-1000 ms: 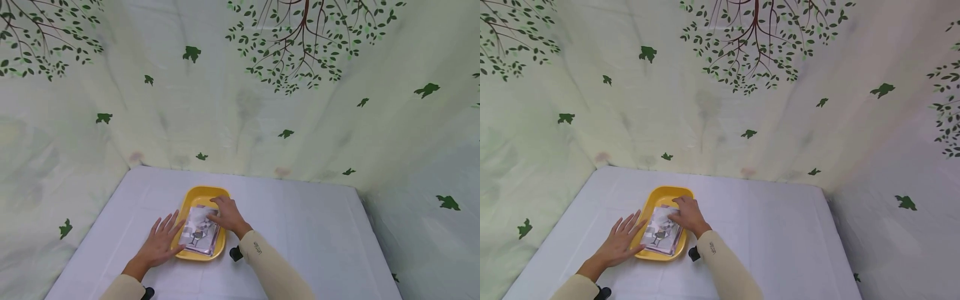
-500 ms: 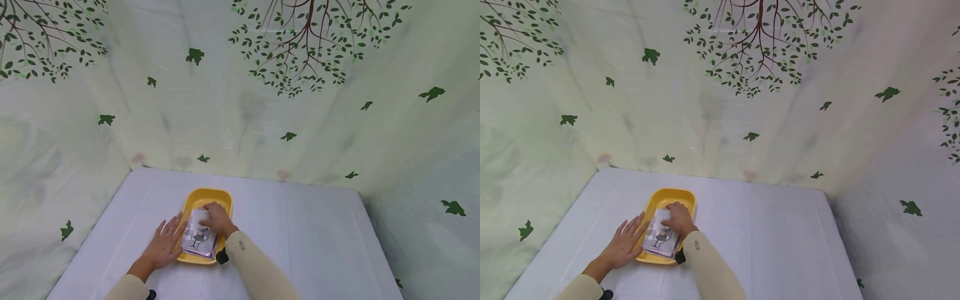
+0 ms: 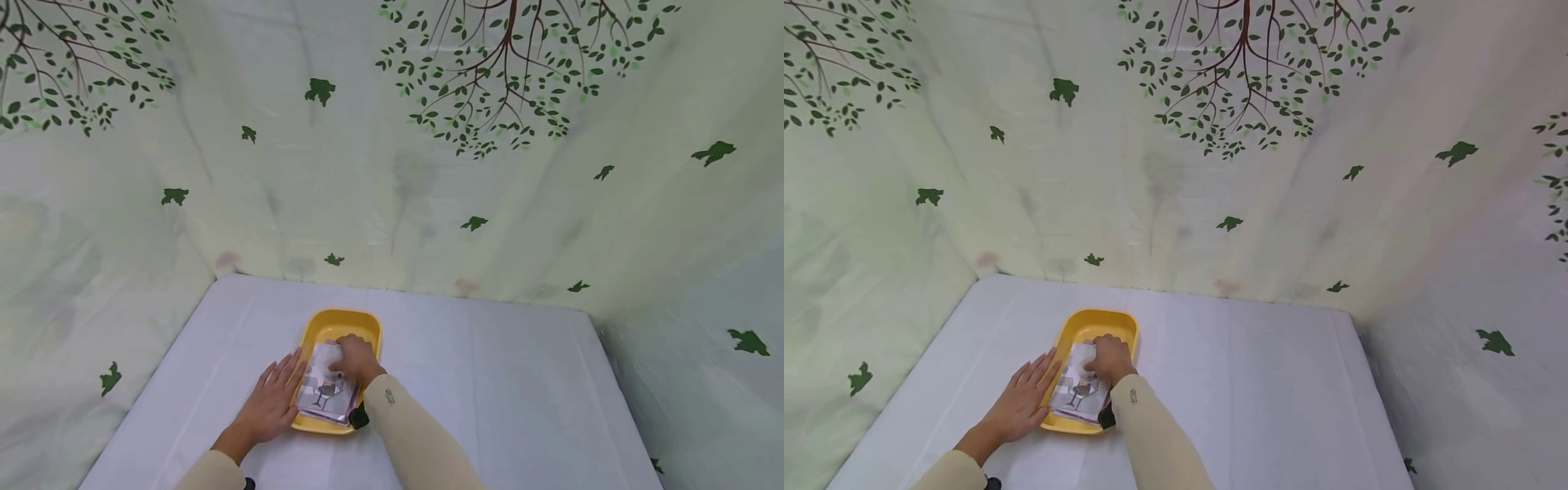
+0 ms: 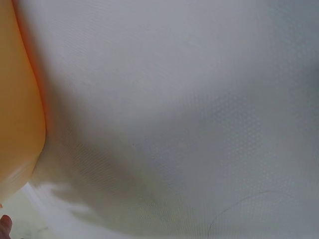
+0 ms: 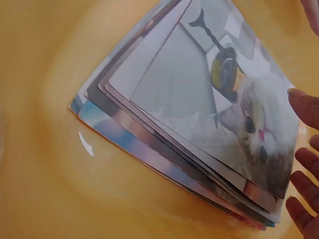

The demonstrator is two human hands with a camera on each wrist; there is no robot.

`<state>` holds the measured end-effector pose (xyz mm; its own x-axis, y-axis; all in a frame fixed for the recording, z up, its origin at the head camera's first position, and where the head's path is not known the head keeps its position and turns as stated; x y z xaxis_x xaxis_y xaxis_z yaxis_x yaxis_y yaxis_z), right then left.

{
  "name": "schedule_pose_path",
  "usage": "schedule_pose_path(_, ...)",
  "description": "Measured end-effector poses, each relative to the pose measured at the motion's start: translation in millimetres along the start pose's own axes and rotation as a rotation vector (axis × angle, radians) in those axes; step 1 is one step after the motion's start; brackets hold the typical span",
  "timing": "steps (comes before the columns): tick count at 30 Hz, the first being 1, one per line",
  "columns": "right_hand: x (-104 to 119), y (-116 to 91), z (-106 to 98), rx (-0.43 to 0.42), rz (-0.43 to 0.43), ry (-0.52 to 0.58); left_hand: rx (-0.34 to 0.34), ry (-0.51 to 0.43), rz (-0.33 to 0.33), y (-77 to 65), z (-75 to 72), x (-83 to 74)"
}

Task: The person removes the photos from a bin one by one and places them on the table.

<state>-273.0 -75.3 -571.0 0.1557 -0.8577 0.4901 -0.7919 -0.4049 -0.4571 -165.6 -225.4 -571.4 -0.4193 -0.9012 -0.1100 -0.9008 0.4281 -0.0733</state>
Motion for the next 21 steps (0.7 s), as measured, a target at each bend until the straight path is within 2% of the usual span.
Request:
schedule_pose_path(4, 0.3, 3.1, 2.0, -0.018, -0.011, -0.042, -0.002, -0.016, 0.011, 0.1, -0.9, -0.7)
schedule_pose_path(9, 0.2, 1.8, 3.4, -0.025, -0.017, 0.012, -0.020, -0.017, 0.015, 0.2, -0.3, -0.4)
schedule_pose_path(15, 0.8, -1.1, 4.4, -0.015, -0.034, -0.013, -0.032, -0.007, 0.000, 1.0, 2.3, 0.9)
schedule_pose_path(21, 1.0, -1.3, 6.0, -0.039, -0.067, -0.008, 0.007, -0.041, -0.013, 2.4, 2.3, 1.2)
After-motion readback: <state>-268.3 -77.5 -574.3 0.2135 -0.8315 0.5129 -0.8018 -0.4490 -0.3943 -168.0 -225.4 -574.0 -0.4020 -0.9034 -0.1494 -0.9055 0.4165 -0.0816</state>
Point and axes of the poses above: each hand's wrist, its own y-axis towards the middle knuckle, its own z-axis out of the palm, x = y × z, the point moved 5 cm from there along y, towards the middle knuckle, and after that the axes turned 13 degrees about x, right-handed, at the moved point
